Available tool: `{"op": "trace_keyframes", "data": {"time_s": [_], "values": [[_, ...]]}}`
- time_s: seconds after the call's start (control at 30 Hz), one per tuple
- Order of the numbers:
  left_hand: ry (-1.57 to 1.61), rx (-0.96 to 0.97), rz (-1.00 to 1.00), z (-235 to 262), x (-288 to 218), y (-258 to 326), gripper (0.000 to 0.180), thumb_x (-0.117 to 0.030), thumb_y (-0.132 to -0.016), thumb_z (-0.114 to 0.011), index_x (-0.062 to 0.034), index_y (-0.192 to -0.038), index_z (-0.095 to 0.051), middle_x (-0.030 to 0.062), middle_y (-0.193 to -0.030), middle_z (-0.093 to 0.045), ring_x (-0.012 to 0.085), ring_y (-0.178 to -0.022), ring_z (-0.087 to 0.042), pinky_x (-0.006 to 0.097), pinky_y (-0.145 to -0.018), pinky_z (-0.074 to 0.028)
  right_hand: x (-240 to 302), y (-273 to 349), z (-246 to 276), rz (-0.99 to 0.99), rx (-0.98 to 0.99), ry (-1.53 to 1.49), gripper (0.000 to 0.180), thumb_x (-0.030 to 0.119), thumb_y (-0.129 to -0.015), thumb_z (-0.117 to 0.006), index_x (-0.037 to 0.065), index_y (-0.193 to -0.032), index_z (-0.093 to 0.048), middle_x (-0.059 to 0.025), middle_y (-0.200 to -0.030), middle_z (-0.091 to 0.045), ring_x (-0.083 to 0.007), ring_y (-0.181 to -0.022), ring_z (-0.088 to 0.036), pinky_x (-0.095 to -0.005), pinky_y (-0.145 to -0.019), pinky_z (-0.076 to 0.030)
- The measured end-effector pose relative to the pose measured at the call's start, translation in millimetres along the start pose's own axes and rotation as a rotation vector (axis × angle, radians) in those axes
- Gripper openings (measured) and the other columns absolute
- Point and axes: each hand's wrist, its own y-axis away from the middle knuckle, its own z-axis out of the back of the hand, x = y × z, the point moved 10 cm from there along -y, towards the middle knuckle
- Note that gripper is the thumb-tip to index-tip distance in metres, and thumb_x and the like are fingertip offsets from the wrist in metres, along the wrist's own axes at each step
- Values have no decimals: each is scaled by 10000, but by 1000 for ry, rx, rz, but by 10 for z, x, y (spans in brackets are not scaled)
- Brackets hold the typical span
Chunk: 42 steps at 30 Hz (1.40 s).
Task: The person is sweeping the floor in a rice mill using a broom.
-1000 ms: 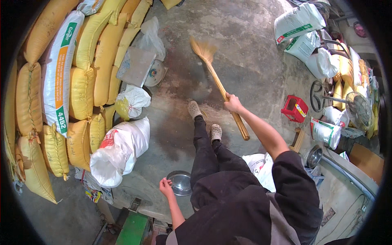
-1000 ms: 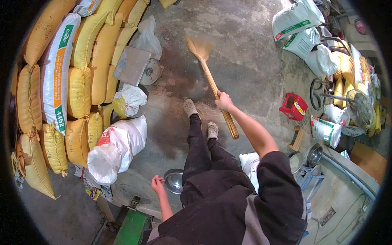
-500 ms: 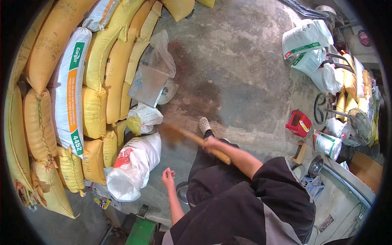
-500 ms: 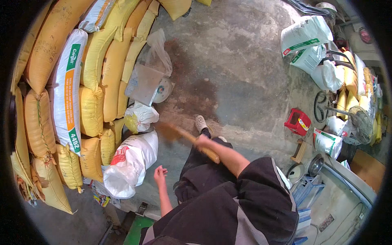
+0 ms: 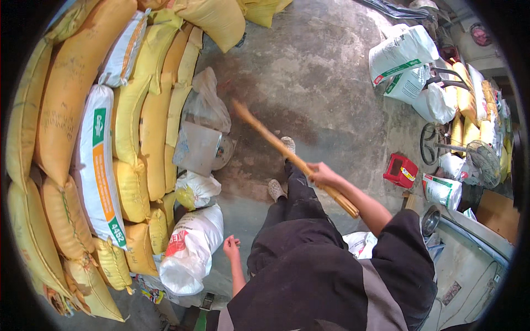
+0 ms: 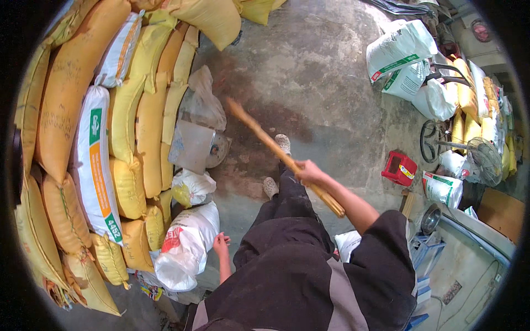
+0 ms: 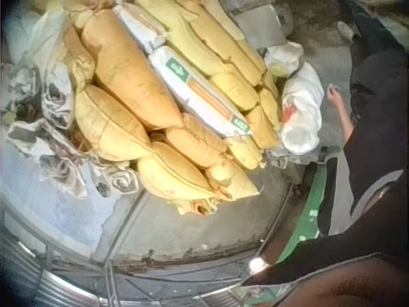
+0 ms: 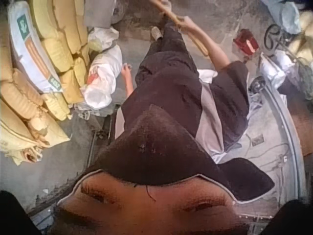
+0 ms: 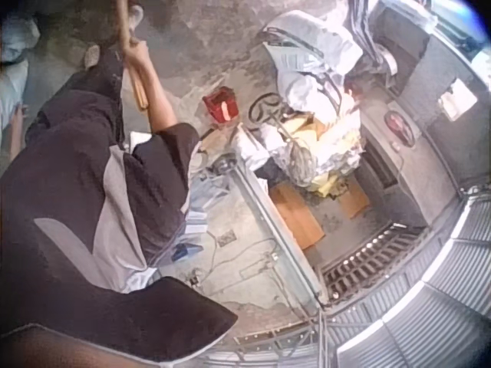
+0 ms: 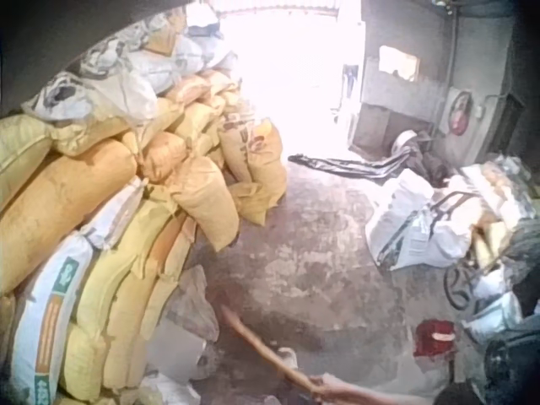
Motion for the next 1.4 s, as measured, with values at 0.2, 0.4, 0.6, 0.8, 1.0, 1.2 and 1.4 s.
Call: {"op": "trace_keyframes", "data": {"time_s": [0.2,0.4,0.6,0.8,1.0,1.2,1.4], "values": [[-42,53,26,-576,-584,-397,268,-279,-898,-513,-47,-1020,-568,44,-767,-626,101,-651,-585,206,-504,-394,-164,-766,-168,-31,167,105,438,78,-685,-585,63,-1123,-579,-79,-626,-594,-157,-477,-567,-297,-458,-486],[-116,59,-68,-900,-1551,-312,303,-304,-901,-504,-44,-1043,-565,34,-791,-629,102,-696,-589,213,-568,-405,56,-1735,916,-16,-319,320,387,131,-716,-513,87,-1100,-532,-230,-966,-599,-383,-944,-571,-455,-804,-467],[-83,-27,15,-959,-1429,-251,298,-311,-903,-499,-36,-988,-576,35,-765,-626,108,-686,-586,216,-569,-402,715,-1024,1094,68,-153,101,451,111,-691,-533,72,-1139,-512,-206,-773,-622,-313,-648,-638,-410,-608,-513],[-96,38,98,-1369,-1544,-368,335,-330,-919,-461,-19,-958,-579,58,-754,-628,121,-699,-595,233,-583,-414,177,-1032,72,-148,347,224,271,128,-702,-549,67,-948,-643,-115,-707,-636,-228,-595,-644,-325,-545,-532],[-219,107,66,-1383,-1891,-304,356,-313,-931,-436,1,-1036,-564,86,-787,-631,144,-743,-602,255,-663,-438,-153,-2419,601,-152,-30,443,298,167,-640,-609,104,-923,-679,-150,-850,-661,-230,-736,-653,-336,-659,-531],[-250,17,137,-919,-1346,-266,369,-324,-927,-428,-1,-1051,-555,85,-765,-636,142,-686,-607,250,-583,-429,895,-2291,1470,106,-347,318,369,174,-714,-568,42,-1059,-565,-234,-909,-614,-358,-791,-628,-414,-713,-515],[-254,34,215,-992,-1103,-309,381,-346,-924,-426,-6,-1029,-562,74,-723,-643,126,-589,-597,236,-494,-397,1102,-1746,907,139,-91,-110,389,67,-700,-534,28,-1083,-585,-102,-640,-606,-167,-467,-583,-332,-442,-488]]}}
